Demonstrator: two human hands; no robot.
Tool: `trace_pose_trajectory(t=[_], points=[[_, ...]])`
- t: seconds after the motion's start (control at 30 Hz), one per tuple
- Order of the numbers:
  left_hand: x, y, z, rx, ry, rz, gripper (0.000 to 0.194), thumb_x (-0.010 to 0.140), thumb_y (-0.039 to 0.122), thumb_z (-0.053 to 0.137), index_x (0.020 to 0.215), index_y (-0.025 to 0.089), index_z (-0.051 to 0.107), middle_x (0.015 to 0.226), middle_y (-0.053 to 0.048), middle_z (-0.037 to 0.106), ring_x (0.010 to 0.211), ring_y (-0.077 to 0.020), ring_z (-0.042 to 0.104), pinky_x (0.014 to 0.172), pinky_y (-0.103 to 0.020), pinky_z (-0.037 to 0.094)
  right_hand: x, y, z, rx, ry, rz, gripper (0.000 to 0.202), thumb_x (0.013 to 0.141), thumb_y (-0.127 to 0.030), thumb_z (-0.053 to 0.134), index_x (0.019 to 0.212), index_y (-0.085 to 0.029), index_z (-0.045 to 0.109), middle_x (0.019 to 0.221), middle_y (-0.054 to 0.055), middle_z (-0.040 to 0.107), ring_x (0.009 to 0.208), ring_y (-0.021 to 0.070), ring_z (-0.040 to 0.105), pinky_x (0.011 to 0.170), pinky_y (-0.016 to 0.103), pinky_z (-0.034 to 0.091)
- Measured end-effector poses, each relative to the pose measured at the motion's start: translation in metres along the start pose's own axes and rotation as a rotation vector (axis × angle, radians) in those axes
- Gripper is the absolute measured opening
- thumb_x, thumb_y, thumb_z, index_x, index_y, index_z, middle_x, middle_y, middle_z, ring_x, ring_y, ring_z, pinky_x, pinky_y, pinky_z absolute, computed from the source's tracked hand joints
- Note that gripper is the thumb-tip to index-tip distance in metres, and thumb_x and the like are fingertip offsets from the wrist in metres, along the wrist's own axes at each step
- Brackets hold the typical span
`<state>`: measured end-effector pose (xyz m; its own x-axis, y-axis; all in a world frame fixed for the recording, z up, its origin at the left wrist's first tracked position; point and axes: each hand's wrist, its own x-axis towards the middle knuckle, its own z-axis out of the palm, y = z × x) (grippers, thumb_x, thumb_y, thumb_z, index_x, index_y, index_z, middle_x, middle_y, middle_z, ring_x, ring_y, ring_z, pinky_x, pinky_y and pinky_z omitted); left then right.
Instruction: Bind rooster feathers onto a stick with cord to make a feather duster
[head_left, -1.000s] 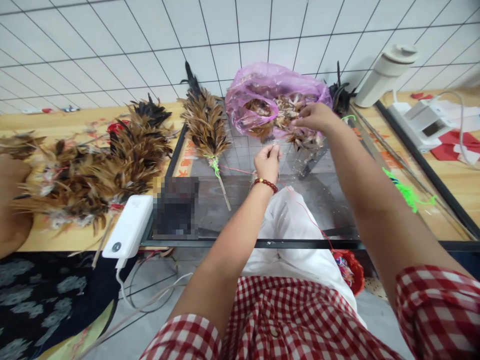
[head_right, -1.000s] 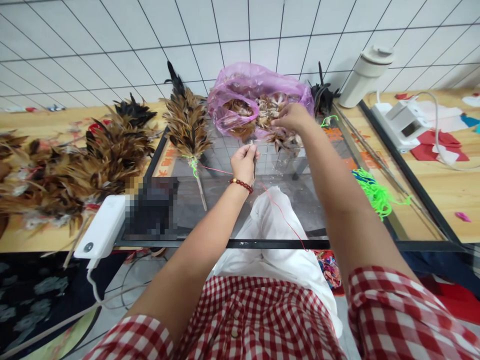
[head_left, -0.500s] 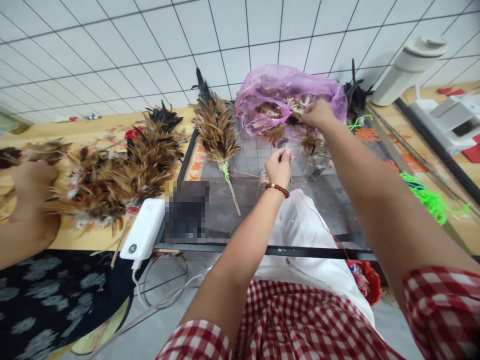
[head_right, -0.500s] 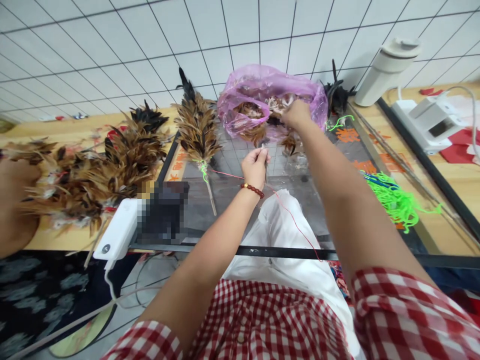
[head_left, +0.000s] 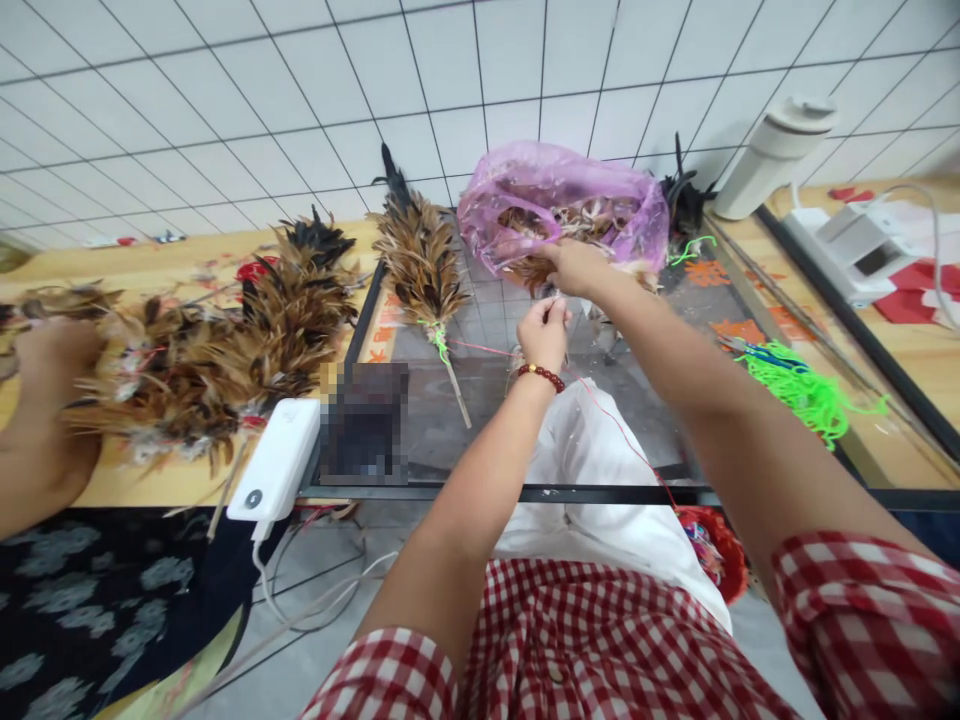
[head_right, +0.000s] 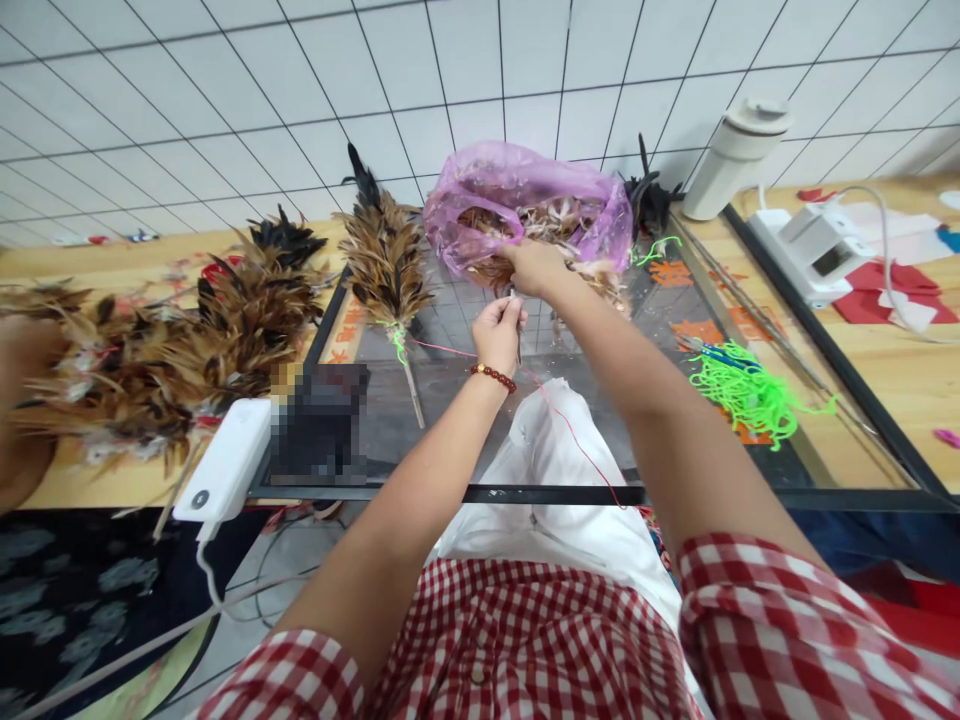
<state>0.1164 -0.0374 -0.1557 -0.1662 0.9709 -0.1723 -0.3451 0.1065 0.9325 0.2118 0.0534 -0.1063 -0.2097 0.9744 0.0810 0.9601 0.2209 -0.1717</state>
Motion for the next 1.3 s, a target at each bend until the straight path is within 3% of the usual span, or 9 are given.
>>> trace_pose_trajectory(t=[0.13, 0.27, 0.4, 0.6, 0.7, 0.87, 0.97, 1.2, 1.3], points=[[0.001, 0.000, -0.001, -0.005, 0.003, 0.012, 0.018, 0.091, 0.014, 0.071, 0.075, 0.019, 0.071, 0.059, 0.006, 0.062, 0.058, -0.0074, 0.054, 0.068, -0.021, 0.042, -0.008, 0.016, 0.009, 0.098, 0.084, 0.037, 0.041, 0.087, -0.010, 0.059, 0.120, -0.021, 0.081, 0.127, 0.012, 0.076, 0.122, 0.0335, 0.068, 0.106, 0.043, 0.050], [0.002, -0.001, -0.001, 0.007, -0.005, 0.035, 0.019, 0.091, 0.013, 0.071, 0.073, 0.019, 0.071, 0.059, 0.006, 0.062, 0.058, -0.0073, 0.053, 0.069, -0.021, 0.042, -0.042, 0.055, -0.019, 0.251, 0.208, 0.107, 0.066, 0.084, -0.006, 0.063, 0.149, -0.018, 0.065, 0.134, 0.012, 0.074, 0.119, 0.0297, 0.069, 0.109, 0.043, 0.051], [0.004, -0.002, 0.000, -0.004, -0.008, 0.038, 0.021, 0.092, 0.013, 0.070, 0.072, 0.019, 0.070, 0.058, 0.007, 0.059, 0.057, -0.0070, 0.049, 0.069, -0.020, 0.041, -0.057, 0.077, -0.041, 0.192, 0.213, 0.349, 0.041, 0.092, -0.015, 0.066, 0.132, -0.012, 0.077, 0.132, 0.020, 0.074, 0.126, 0.0348, 0.066, 0.113, 0.047, 0.046], [0.002, 0.000, -0.003, 0.013, -0.017, 0.055, 0.019, 0.091, 0.012, 0.071, 0.073, 0.018, 0.071, 0.057, 0.007, 0.061, 0.056, -0.0062, 0.049, 0.067, -0.020, 0.040, -0.028, 0.062, -0.007, 0.238, 0.165, 0.400, 0.058, 0.081, -0.021, 0.081, 0.137, -0.011, 0.071, 0.127, 0.020, 0.074, 0.121, 0.0347, 0.068, 0.108, 0.047, 0.053], [0.002, 0.000, -0.004, 0.019, -0.005, 0.054, 0.019, 0.091, 0.013, 0.071, 0.073, 0.018, 0.071, 0.058, 0.007, 0.061, 0.056, -0.0061, 0.050, 0.067, -0.019, 0.041, -0.022, 0.055, -0.003, 0.293, 0.095, 0.355, 0.028, 0.078, -0.015, 0.079, 0.106, -0.017, 0.081, 0.109, 0.014, 0.078, 0.114, 0.0345, 0.072, 0.104, 0.046, 0.055], [0.002, -0.001, 0.000, -0.005, -0.005, 0.051, 0.018, 0.090, 0.012, 0.071, 0.073, 0.018, 0.071, 0.058, 0.006, 0.062, 0.057, -0.0066, 0.053, 0.067, -0.020, 0.041, -0.052, 0.076, -0.046, 0.729, 0.030, 0.222, 0.038, 0.086, -0.022, 0.077, 0.125, -0.022, 0.078, 0.112, 0.009, 0.079, 0.104, 0.0279, 0.075, 0.098, 0.047, 0.061], [0.002, 0.000, 0.002, -0.007, -0.003, 0.036, 0.020, 0.091, 0.011, 0.071, 0.073, 0.018, 0.071, 0.058, 0.007, 0.061, 0.057, -0.0067, 0.052, 0.066, -0.020, 0.041, -0.079, 0.089, -0.060, 0.576, 0.107, 0.251, 0.041, 0.089, -0.022, 0.076, 0.130, -0.021, 0.077, 0.121, 0.011, 0.079, 0.113, 0.0289, 0.075, 0.107, 0.047, 0.058], [0.000, 0.006, 0.000, -0.026, -0.018, 0.036, 0.022, 0.091, 0.010, 0.070, 0.070, 0.017, 0.071, 0.056, 0.006, 0.060, 0.053, -0.0059, 0.049, 0.064, -0.020, 0.039, -0.111, 0.085, -0.012, 0.286, 0.003, 0.269, 0.052, 0.081, 0.000, 0.055, 0.123, -0.016, 0.080, 0.127, 0.012, 0.079, 0.126, 0.0319, 0.071, 0.113, 0.045, 0.053], [0.000, 0.006, 0.000, -0.079, -0.045, 0.057, 0.025, 0.090, 0.007, 0.069, 0.068, 0.017, 0.071, 0.056, 0.005, 0.062, 0.054, -0.0056, 0.051, 0.064, -0.020, 0.041, -0.116, 0.091, -0.008, 0.362, 0.269, 0.283, 0.044, 0.084, -0.012, 0.056, 0.120, -0.020, 0.080, 0.121, 0.011, 0.079, 0.114, 0.0294, 0.072, 0.106, 0.045, 0.055]])
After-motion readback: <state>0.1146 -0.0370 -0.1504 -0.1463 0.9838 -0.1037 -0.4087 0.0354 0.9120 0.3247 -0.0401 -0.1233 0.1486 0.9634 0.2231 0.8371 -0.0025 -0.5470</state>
